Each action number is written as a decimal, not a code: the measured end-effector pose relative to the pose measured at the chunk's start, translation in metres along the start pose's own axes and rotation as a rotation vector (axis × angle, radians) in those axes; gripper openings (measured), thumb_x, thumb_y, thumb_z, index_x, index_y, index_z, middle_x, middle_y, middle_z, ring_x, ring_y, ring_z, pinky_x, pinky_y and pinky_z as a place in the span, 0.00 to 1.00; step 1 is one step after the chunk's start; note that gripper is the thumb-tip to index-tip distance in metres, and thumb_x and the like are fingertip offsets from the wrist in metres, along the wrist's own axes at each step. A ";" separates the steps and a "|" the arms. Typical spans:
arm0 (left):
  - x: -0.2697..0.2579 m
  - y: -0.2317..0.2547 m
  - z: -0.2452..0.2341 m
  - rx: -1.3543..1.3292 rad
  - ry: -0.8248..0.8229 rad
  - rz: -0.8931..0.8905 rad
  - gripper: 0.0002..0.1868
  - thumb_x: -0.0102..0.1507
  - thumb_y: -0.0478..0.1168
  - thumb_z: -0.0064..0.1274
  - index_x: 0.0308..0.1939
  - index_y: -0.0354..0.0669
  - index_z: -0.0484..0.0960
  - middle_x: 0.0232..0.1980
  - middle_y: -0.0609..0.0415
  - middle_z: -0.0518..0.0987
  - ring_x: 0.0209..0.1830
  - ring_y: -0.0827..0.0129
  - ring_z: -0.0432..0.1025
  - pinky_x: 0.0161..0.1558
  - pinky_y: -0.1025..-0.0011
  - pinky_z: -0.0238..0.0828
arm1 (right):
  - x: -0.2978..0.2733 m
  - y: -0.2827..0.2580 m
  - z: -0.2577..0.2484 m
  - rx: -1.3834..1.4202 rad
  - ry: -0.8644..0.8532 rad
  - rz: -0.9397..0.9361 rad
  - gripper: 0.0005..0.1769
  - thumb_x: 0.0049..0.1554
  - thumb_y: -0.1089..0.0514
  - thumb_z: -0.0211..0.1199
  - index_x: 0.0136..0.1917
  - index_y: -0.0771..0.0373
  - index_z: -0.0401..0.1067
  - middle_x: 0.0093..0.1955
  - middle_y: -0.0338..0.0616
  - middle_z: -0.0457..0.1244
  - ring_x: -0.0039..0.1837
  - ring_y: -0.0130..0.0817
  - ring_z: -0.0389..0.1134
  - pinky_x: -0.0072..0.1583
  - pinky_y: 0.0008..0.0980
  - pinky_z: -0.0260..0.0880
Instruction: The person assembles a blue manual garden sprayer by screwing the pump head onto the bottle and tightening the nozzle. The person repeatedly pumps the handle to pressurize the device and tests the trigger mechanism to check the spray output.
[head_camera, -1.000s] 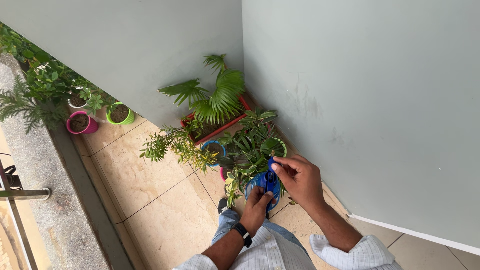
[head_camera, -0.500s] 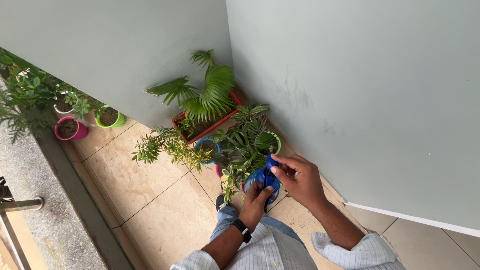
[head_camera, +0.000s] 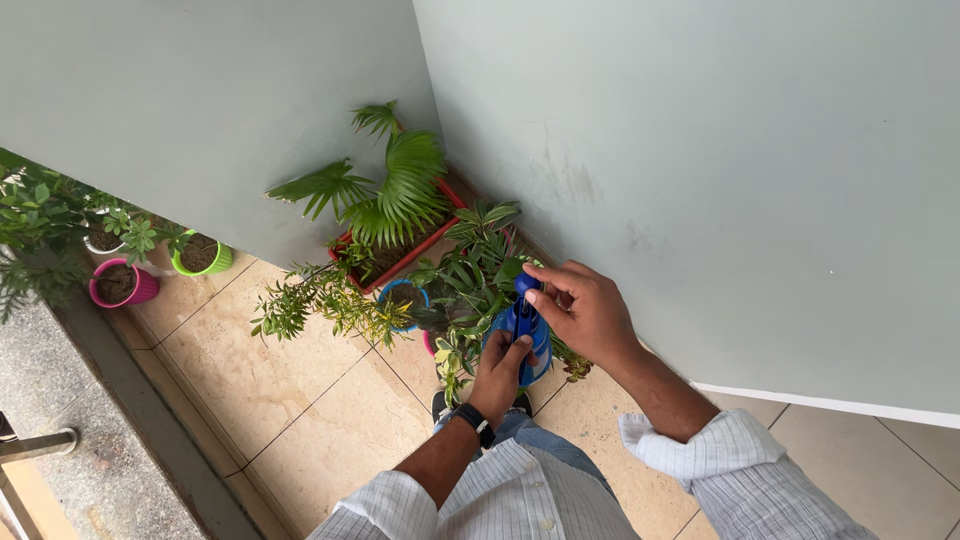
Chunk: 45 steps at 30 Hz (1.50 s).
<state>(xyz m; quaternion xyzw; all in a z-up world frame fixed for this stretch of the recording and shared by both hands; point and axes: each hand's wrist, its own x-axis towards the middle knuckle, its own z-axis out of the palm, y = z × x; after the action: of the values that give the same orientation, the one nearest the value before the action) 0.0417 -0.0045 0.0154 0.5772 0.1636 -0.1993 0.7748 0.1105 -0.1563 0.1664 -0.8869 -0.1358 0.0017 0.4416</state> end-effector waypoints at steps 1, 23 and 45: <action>0.002 0.005 -0.001 0.005 -0.007 0.001 0.13 0.69 0.47 0.49 0.46 0.40 0.72 0.35 0.56 0.78 0.35 0.75 0.69 0.44 0.73 0.66 | 0.004 -0.001 0.000 -0.009 0.012 -0.023 0.20 0.57 0.53 0.68 0.63 0.55 0.78 0.35 0.36 0.64 0.33 0.23 0.62 0.37 0.26 0.65; 0.035 0.037 -0.060 -0.025 -0.203 0.125 0.08 0.70 0.41 0.48 0.42 0.39 0.70 0.32 0.56 0.75 0.33 0.73 0.67 0.42 0.72 0.66 | 0.021 -0.049 0.029 -0.173 0.224 0.060 0.18 0.58 0.50 0.69 0.62 0.51 0.78 0.51 0.36 0.66 0.43 0.26 0.68 0.44 0.28 0.72; 0.039 0.062 -0.020 0.064 -0.322 0.095 0.14 0.70 0.48 0.51 0.43 0.41 0.72 0.32 0.58 0.73 0.32 0.76 0.66 0.39 0.74 0.64 | 0.009 -0.035 -0.003 -0.312 0.292 0.144 0.19 0.57 0.47 0.69 0.61 0.51 0.78 0.55 0.33 0.67 0.49 0.26 0.70 0.48 0.28 0.73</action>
<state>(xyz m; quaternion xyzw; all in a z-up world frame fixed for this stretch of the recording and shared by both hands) 0.1064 0.0261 0.0420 0.5694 0.0034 -0.2574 0.7807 0.1114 -0.1362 0.1962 -0.9427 -0.0054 -0.1162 0.3127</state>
